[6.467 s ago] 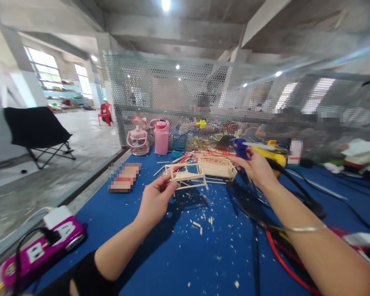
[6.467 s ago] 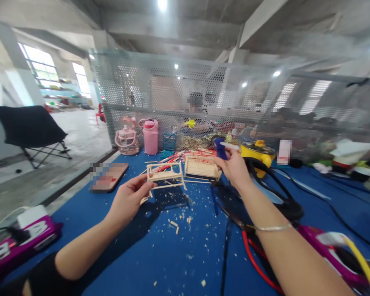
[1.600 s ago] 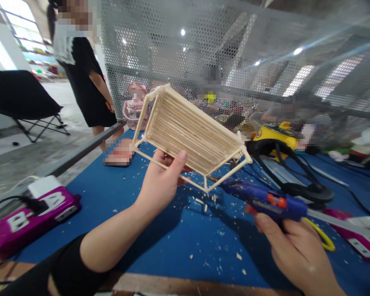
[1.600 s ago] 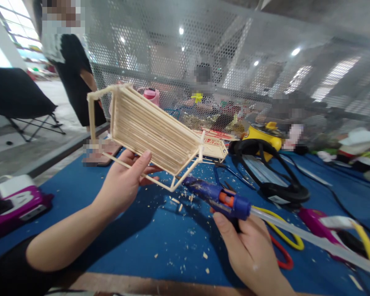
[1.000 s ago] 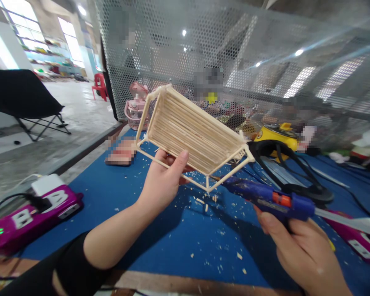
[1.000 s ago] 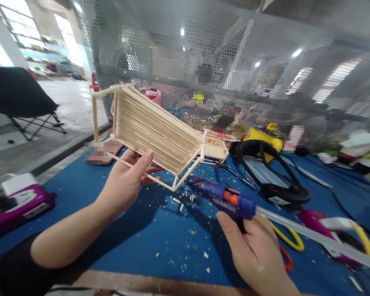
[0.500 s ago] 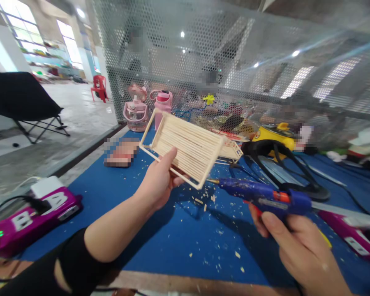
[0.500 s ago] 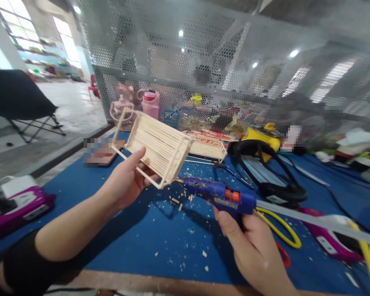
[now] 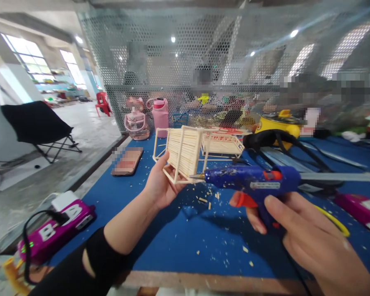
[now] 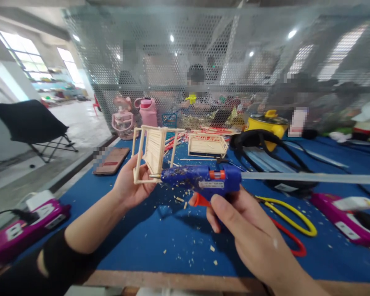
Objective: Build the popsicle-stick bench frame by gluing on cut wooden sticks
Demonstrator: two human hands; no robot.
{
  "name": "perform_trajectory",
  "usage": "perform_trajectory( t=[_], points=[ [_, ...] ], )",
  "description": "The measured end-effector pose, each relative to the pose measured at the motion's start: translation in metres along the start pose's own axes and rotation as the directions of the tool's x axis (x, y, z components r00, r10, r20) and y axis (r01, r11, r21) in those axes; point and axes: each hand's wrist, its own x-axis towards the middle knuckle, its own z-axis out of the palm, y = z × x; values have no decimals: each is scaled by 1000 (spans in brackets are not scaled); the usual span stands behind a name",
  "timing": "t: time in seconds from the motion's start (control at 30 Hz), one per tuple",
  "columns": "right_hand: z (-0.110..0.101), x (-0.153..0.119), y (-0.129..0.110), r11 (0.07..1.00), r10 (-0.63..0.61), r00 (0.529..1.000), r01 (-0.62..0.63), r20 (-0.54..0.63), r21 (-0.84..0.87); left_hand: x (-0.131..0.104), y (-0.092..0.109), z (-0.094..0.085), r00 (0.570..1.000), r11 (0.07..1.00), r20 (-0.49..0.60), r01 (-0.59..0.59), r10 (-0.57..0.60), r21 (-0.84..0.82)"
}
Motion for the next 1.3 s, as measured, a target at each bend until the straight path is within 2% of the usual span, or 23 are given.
perform_trajectory(
  t=[0.17,0.3,0.53,0.83,1.17,1.23,1.3],
  points=[
    [8,-2,-6,999,6,1000,-5,12,-43,-1,-3,-1,1000,997,0,-28,28,70],
    [9,-1,1,997,-25,999,27,28,-66,0,-4,-3,999,991,6,-42,41,126],
    [3,-2,7,990,-59,997,66,58,-124,0,-4,-3,999,992,23,-39,36,122],
    [6,0,6,991,-72,994,80,82,-106,0,-5,-3,999,990,26,-46,43,133],
    [0,0,8,976,-87,992,103,90,-192,0,-5,-3,999,988,16,-54,52,148],
    [1,1,5,970,-84,993,99,77,-224,-1,-5,-2,999,991,18,-53,51,125],
    [4,1,-2,973,-76,997,76,7,-219,-2,-4,-1,999,994,17,-52,50,95]
  ],
)
